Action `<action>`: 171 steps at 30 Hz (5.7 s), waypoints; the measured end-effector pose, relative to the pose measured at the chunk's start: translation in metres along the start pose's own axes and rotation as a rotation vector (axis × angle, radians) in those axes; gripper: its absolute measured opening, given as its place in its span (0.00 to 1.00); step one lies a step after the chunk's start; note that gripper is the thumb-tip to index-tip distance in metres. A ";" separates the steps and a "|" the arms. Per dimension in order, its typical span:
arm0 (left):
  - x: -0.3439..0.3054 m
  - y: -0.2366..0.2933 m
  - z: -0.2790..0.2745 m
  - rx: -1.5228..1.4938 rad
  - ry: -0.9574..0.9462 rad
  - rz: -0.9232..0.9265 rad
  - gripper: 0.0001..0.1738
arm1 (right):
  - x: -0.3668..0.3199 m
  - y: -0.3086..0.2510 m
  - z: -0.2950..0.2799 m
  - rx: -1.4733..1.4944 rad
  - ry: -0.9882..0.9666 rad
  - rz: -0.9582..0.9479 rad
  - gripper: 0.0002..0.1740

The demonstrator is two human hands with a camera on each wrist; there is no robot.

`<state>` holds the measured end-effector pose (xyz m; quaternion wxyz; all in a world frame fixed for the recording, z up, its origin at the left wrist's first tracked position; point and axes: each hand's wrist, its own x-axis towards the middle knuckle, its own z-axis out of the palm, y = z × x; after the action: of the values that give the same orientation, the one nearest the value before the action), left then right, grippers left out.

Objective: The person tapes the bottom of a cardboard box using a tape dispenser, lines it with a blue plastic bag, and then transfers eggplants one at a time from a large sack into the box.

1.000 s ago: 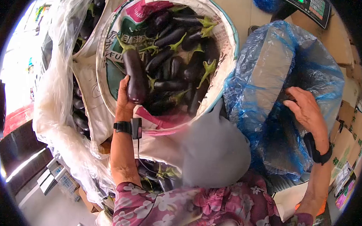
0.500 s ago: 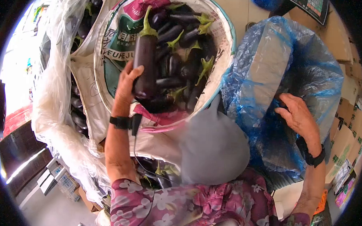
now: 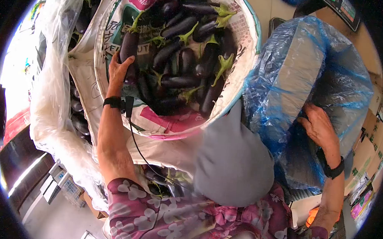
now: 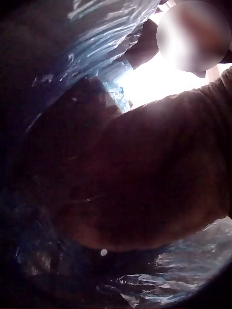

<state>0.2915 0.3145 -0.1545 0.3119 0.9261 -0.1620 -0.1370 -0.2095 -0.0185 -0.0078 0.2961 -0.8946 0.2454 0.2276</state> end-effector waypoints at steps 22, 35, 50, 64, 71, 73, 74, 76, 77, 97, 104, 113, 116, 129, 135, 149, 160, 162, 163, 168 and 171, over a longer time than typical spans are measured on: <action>-0.005 -0.031 0.028 -0.084 0.008 -0.108 0.48 | -0.001 0.052 0.050 -0.151 0.039 -0.054 0.23; -0.052 0.003 0.019 -0.608 -0.196 -0.299 0.45 | -0.001 0.057 0.064 -0.117 0.014 -0.048 0.27; -0.077 0.081 0.008 -0.886 -0.344 -0.220 0.36 | 0.003 0.055 0.061 -0.240 -0.020 -0.201 0.15; -0.012 -0.007 0.045 0.252 0.231 0.096 0.40 | -0.005 0.035 0.044 -0.139 -0.020 -0.121 0.22; 0.081 0.068 0.131 0.105 0.089 0.443 0.38 | 0.028 0.038 0.057 -0.018 -0.121 -0.157 0.26; 0.099 0.083 0.154 0.136 0.036 0.407 0.41 | 0.024 0.039 0.055 0.003 -0.117 -0.116 0.25; 0.105 0.089 0.163 0.241 0.026 0.315 0.44 | 0.022 0.039 0.056 0.025 -0.110 -0.087 0.24; 0.116 0.093 0.174 0.367 0.051 0.197 0.44 | 0.023 0.042 0.057 0.002 -0.132 -0.092 0.24; 0.119 0.092 0.174 0.368 0.046 0.197 0.44 | 0.025 0.043 0.058 -0.022 -0.148 -0.104 0.25; 0.047 0.104 0.096 0.320 -0.210 0.765 0.46 | 0.028 0.045 0.045 -0.020 -0.129 -0.066 0.25; -0.023 0.178 0.030 -0.673 0.067 0.259 0.35 | 0.020 0.063 0.041 -0.093 0.005 -0.011 0.21; -0.085 0.212 0.004 -1.495 -0.242 0.163 0.39 | 0.010 -0.022 -0.052 0.324 0.243 0.191 0.10; -0.109 0.243 0.007 -1.614 -0.384 0.106 0.39 | -0.007 -0.033 -0.061 0.682 0.340 0.197 0.11; -0.173 0.352 0.059 -0.896 -1.186 0.562 0.50 | -0.024 -0.075 -0.078 1.968 0.728 -0.254 0.33; -0.155 0.337 0.039 -0.731 -1.475 0.560 0.34 | -0.055 -0.038 -0.065 1.914 0.546 0.221 0.24; -0.040 0.130 0.083 -0.732 -0.459 -0.137 0.18 | 0.059 0.063 0.058 1.666 0.102 0.510 0.24; 0.096 0.124 0.170 -0.129 0.037 0.580 0.17 | 0.048 0.057 0.073 1.255 0.052 0.333 0.26; 0.119 0.134 0.189 -0.098 0.014 0.630 0.19 | 0.052 0.056 0.075 1.156 0.047 0.314 0.26; 0.130 0.139 0.199 -0.060 -0.013 0.687 0.20 | 0.037 0.064 0.080 1.108 0.044 0.304 0.26; 0.140 0.172 0.240 0.354 -0.032 0.611 0.24 | 0.016 0.085 0.088 0.868 0.031 0.256 0.26; 0.141 0.179 0.243 0.536 0.158 0.761 0.23 | 0.014 0.088 0.089 0.739 0.018 0.223 0.27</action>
<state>0.2949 -0.0040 -0.2510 0.1014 0.8563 -0.4954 0.1047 -0.2725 -0.0280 -0.1169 0.5699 -0.6974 0.4091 0.1465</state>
